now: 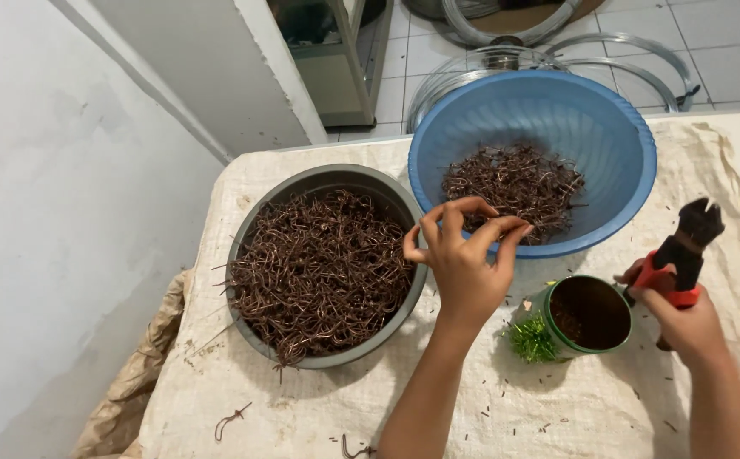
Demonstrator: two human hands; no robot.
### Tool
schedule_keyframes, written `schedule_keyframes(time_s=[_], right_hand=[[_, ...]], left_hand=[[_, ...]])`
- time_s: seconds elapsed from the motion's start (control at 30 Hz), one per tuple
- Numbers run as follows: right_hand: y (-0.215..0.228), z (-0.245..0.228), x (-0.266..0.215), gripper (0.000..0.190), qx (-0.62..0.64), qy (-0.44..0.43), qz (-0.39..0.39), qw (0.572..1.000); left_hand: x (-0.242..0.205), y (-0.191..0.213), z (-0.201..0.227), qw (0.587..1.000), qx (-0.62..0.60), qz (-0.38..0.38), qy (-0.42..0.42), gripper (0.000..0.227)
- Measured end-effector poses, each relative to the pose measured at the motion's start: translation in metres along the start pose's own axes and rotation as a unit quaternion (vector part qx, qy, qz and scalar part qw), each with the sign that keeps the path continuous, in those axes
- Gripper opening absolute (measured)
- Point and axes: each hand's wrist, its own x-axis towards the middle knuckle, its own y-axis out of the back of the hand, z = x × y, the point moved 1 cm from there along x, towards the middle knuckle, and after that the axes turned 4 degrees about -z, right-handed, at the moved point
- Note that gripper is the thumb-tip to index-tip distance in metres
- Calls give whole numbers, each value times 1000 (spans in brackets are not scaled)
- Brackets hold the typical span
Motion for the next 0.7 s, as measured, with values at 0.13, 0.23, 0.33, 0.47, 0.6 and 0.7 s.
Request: schedule_keyframes(time_s=[0.13,0.23,0.33,0.47,0.6,0.7], right_hand=[[-19,31,9,9,-13,91,114,989],[-22,37,17,10,-76,96,123,985],[-25,43,17,9,-22,132,111,985],[-20,6,-5,10,-32,159,117,980],[-28,-83,-37,17,47,172,55,982],[-34,-126,-53,27,41,148,22,988]], left_hand=[[-2,-1,-4,985,-141,-62,74,12],[-2,-3,-7,946,-263,-120,147,12],[5,4,-7,885,-428,-116,142,11],[2,4,-4,842,-479,-145,204,14],[-4,-7,2,811,-517,-178,206,14],[-11,-14,8,805,-524,-188,205,13]])
